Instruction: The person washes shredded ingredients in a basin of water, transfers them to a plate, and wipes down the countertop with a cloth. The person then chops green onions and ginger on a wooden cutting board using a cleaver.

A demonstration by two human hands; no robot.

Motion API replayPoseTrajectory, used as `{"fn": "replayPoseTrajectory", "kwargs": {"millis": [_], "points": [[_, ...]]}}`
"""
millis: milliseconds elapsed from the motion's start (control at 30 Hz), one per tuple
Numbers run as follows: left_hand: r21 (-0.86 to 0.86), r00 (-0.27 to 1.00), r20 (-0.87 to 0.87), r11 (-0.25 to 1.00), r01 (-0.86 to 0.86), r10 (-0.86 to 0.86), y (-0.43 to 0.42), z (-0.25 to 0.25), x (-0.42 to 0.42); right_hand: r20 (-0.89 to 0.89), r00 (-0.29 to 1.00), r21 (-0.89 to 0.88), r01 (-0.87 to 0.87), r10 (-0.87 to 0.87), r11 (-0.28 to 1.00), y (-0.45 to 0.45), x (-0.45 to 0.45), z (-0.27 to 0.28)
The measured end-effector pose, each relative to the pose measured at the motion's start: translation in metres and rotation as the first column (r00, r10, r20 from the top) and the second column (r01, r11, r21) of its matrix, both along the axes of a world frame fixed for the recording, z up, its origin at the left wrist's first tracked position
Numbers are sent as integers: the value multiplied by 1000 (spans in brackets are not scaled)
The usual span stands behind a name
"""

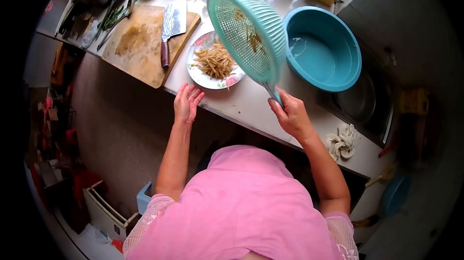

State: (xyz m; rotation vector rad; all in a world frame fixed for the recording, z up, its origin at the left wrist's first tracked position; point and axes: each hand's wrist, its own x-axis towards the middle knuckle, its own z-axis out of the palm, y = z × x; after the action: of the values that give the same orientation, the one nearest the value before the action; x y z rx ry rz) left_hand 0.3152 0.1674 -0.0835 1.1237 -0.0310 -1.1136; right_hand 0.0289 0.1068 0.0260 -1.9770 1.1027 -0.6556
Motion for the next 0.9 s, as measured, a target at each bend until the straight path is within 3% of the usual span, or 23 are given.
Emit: {"fn": "replayPoseTrajectory", "kwargs": {"millis": [33,100,133,200,467,633,767,833,867,900], "points": [[2,1000,-8,1000,-10,10,1,1,4,-8,1000,2,-10,10,1000,-2,9,-4],[9,1000,3,1000,-9,9,2,0,10,-260,966,-305,-82,0,949,-6,25,-8],[12,1000,-4,1000,-18,18,2,-1,13,-267,964,-302,-92,9,949,-7,28,-12],[8,1000,10,1000,13,-13,-1,-2,17,-600,799,-332,-192,-50,924,-11,37,-17],[-30,992,-125,999,-21,17,-5,-1,23,-665,723,-469,-208,-188,858,-16,45,-43],[-73,987,-155,997,23,-35,-5,-20,28,-552,799,-579,-162,-239,799,-15,47,-44],[-89,988,-150,996,21,-34,-7,-23,27,-644,740,-479,-194,-193,856,-18,49,-41],[-57,986,-158,997,53,-62,-6,-19,28,-452,883,-330,-33,-127,943,-15,50,-24],[-55,986,-157,997,53,-61,-7,-18,28,-185,982,-278,-13,-40,961,-20,48,-17],[-29,985,-170,999,29,-34,-9,-16,28,-8,998,-163,60,-62,985,-21,44,-17]]}}
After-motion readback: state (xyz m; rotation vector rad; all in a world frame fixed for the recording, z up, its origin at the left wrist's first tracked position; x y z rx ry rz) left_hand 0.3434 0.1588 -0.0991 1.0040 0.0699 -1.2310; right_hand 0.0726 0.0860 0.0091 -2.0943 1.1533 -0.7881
